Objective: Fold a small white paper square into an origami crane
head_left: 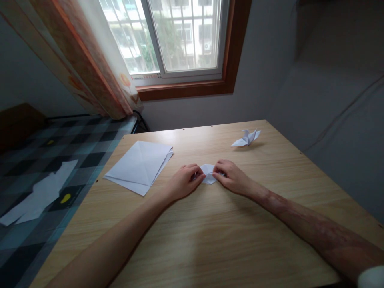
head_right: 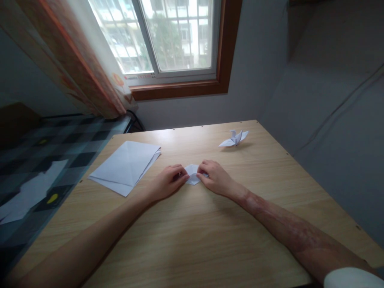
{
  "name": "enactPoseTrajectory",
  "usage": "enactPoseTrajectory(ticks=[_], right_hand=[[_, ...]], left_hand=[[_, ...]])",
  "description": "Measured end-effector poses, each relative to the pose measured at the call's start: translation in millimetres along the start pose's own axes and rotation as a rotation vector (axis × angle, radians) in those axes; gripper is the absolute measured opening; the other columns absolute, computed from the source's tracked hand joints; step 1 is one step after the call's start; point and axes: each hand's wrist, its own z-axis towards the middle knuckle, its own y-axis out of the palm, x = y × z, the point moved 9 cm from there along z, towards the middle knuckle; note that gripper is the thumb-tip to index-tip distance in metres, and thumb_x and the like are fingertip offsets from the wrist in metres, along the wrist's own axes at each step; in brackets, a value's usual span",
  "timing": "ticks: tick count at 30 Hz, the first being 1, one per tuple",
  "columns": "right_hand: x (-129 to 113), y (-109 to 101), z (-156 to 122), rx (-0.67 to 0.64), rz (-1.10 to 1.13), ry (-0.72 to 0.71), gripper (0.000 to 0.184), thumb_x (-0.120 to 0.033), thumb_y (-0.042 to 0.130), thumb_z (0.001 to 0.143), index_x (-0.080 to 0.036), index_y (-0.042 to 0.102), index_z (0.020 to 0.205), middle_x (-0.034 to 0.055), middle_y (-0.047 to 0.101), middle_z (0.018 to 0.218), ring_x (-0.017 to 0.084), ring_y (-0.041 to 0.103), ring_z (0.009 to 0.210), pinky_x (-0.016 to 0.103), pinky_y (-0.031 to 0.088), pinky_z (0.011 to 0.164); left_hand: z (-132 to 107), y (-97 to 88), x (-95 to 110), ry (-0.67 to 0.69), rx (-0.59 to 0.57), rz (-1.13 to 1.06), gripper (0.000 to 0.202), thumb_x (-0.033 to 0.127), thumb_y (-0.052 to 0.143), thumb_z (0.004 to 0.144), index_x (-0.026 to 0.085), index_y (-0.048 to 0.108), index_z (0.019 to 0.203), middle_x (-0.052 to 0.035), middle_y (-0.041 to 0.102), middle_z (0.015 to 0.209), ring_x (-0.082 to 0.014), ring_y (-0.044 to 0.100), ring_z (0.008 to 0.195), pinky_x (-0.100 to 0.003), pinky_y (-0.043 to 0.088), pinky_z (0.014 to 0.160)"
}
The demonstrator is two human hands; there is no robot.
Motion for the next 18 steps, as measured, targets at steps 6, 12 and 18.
enactPoseTrajectory(ticks=[6, 12, 18], right_hand=[[4.8, 3.6, -0.4, 0.008, -0.056, 0.016, 0.013, -0.018, 0.071, 0.1, -0.022, 0.066, 0.088, 0.0048, 0.067, 0.094, 0.024, 0.06, 0.093, 0.038, 0.043, 0.086], [10.2, 3.9, -0.4, 0.049, -0.044, 0.055, 0.016, -0.017, 0.075, 0.096, -0.022, 0.064, 0.085, 0.0035, 0.064, 0.092, 0.023, 0.059, 0.091, 0.038, 0.043, 0.086], [15.2, 3.0, -0.7, 0.089, -0.018, 0.101, 0.019, -0.015, 0.078, 0.092, -0.022, 0.063, 0.082, 0.0027, 0.063, 0.093, 0.022, 0.061, 0.091, 0.037, 0.044, 0.086]], left_hand=[[-0.6, 0.2, 1.3, -0.049, -0.004, 0.087, 0.025, 0.036, 0.064, 0.105, 0.02, 0.069, 0.087, -0.0028, 0.071, 0.085, -0.0188, 0.061, 0.076, -0.034, 0.046, 0.08], [-0.8, 0.9, 1.2, -0.088, -0.016, 0.069, 0.022, 0.034, 0.065, 0.103, 0.02, 0.068, 0.086, -0.0024, 0.069, 0.084, -0.0178, 0.059, 0.073, -0.032, 0.044, 0.076], [0.5, 2.0, -3.0, -0.124, -0.021, 0.063, 0.025, 0.036, 0.066, 0.103, 0.02, 0.067, 0.083, -0.0029, 0.07, 0.084, -0.018, 0.06, 0.074, -0.032, 0.043, 0.073]])
